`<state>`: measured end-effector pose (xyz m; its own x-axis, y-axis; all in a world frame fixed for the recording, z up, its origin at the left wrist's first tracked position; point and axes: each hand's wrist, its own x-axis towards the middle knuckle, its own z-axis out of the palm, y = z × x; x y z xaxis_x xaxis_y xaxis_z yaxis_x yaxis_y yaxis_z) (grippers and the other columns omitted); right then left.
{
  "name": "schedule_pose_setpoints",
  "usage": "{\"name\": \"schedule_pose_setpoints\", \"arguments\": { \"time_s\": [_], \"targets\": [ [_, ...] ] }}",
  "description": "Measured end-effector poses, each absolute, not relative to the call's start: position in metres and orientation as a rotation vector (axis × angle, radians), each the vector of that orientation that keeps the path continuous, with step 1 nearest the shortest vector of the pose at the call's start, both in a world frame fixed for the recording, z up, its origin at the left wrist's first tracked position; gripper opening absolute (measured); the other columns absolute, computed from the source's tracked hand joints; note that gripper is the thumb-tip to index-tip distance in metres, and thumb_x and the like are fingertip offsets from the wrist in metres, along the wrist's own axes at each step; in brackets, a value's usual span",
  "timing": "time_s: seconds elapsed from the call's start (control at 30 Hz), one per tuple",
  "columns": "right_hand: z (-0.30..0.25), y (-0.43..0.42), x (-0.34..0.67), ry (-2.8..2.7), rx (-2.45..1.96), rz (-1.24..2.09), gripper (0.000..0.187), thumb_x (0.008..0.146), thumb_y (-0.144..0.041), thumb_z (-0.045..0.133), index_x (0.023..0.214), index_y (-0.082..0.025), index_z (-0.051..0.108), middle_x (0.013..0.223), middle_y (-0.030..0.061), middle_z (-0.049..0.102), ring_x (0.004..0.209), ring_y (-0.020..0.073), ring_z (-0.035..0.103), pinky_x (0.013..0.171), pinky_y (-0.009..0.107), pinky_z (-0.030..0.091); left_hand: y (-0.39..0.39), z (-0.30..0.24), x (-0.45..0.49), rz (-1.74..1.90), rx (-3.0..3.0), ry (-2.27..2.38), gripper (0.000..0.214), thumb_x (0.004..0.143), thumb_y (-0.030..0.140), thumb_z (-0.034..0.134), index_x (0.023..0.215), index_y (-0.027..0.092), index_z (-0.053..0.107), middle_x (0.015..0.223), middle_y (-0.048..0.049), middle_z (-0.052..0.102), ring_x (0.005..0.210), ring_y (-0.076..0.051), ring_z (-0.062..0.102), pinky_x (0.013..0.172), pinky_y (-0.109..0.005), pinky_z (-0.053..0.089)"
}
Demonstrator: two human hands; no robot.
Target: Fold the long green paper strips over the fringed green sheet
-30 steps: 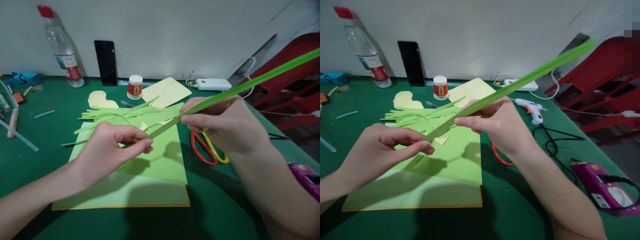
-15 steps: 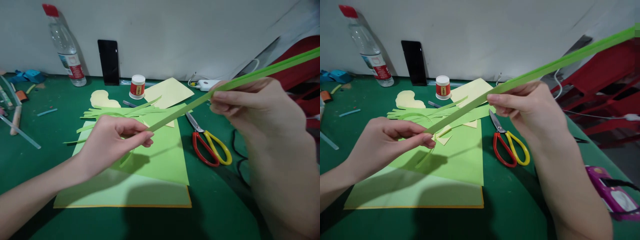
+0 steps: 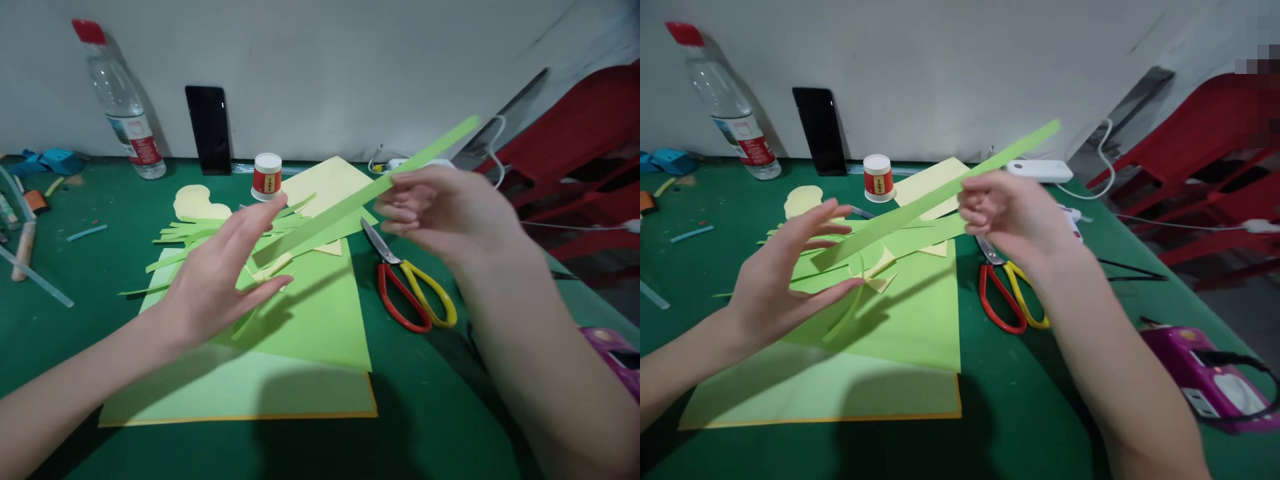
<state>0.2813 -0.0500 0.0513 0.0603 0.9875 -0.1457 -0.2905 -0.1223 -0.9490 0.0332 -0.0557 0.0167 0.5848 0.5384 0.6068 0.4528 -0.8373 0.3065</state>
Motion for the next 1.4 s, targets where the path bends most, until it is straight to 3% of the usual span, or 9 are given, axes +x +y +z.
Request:
{"name": "schedule_pose_setpoints", "arguments": {
  "time_s": [0.2,0.33,0.47,0.53,0.63,0.8,1.0,1.2,1.4],
  "targets": [
    [0.038,-0.043,0.27,-0.998,-1.223,1.501,0.025,0.065,-0.022,0.064,0.053,-0.019,0.042,0.046,-0.0053,0.043,0.034,0.003,0.029,0.033,0.021,0.016,-0.064,0.024,0.027,1.134,2.956,0.866,0.019,0.08,0.016,0.057,0.097,0.022,0.063,0.094,-0.0028,0.071,0.083,-0.016,0.066,0.074,-0.024,0.052],
    [0.043,-0.053,0.285,-1.447,-1.488,1.384,0.038,0.073,-0.054,0.055,0.064,-0.018,0.057,0.047,0.0012,0.054,0.03,0.0064,0.033,0.03,0.024,0.018,-0.063,0.034,0.028,1.095,2.648,1.034,0.012,0.08,0.018,0.057,0.082,0.021,0.069,0.085,-0.0009,0.072,0.076,-0.015,0.067,0.069,-0.023,0.053],
    [0.057,-0.08,0.28,-1.805,-1.589,0.509,0.036,0.071,-0.053,0.06,0.057,-0.02,0.062,0.043,-0.0005,0.05,0.035,0.0087,0.037,0.035,0.025,0.031,-0.061,0.04,0.033,0.956,1.933,1.068,0.011,0.077,0.027,0.062,0.082,0.02,0.07,0.08,0.0,0.071,0.07,-0.015,0.066,0.061,-0.021,0.055],
    [0.06,-0.089,0.267,-1.987,-1.317,0.082,0.02,0.072,-0.039,0.065,0.075,-0.019,0.066,0.074,0.0053,0.066,0.063,0.0157,0.057,0.056,0.028,0.045,-0.061,0.04,0.035,0.9,1.591,0.969,0.014,0.079,0.029,0.06,0.082,0.02,0.07,0.084,-0.0006,0.071,0.074,-0.016,0.067,0.06,-0.021,0.056],
    [0.055,-0.092,0.249,-2.281,-1.109,-0.061,0.019,0.076,-0.027,0.062,0.092,-0.016,0.065,0.097,0.0082,0.068,0.091,0.0222,0.06,0.077,0.034,0.047,-0.061,0.04,0.036,0.871,1.272,0.81,0.023,0.083,0.03,0.052,0.079,0.016,0.07,0.092,-0.0042,0.07,0.077,-0.018,0.066,0.059,-0.022,0.056],
    [0.05,-0.089,0.244,-2.017,-1.281,0.649,0.016,0.083,-0.023,0.052,0.073,-0.018,0.063,0.068,0.002,0.069,0.061,0.0134,0.064,0.056,0.024,0.048,-0.058,0.037,0.035,0.93,1.237,0.639,0.042,0.086,0.046,0.038,0.094,0.018,0.067,0.09,-0.0059,0.068,0.081,-0.019,0.063,0.064,-0.027,0.055],
    [0.041,-0.096,0.222,-1.267,-0.981,1.976,0.018,0.086,-0.034,0.049,0.082,-0.018,0.056,0.069,0.0013,0.07,0.064,0.0126,0.067,0.055,0.021,0.052,-0.066,0.032,0.039,0.865,1.6,0.848,0.034,0.078,0.034,0.061,0.109,0.021,0.06,0.107,-0.0049,0.066,0.1,-0.02,0.06,0.081,-0.026,0.051],
    [0.016,-0.109,0.194,-1.306,-0.947,2.032,0.026,0.086,-0.038,0.048,0.088,-0.014,0.058,0.09,0.0069,0.069,0.086,0.0129,0.065,0.082,0.028,0.049,-0.071,0.037,0.041,0.898,1.616,0.924,0.014,0.081,0.028,0.058,0.083,0.019,0.068,0.081,0.0008,0.071,0.081,-0.014,0.066,0.069,-0.018,0.052],
    [0.029,-0.099,0.209,-1.687,-1.084,1.513,0.015,0.082,-0.031,0.055,0.087,-0.019,0.062,0.09,0.0003,0.066,0.083,0.011,0.06,0.07,0.021,0.047,-0.066,0.038,0.036,0.819,1.602,0.837,0.02,0.084,0.021,0.053,0.067,0.016,0.062,0.059,0.0063,0.063,0.054,-0.005,0.061,0.062,-0.014,0.05]
  ]
}}
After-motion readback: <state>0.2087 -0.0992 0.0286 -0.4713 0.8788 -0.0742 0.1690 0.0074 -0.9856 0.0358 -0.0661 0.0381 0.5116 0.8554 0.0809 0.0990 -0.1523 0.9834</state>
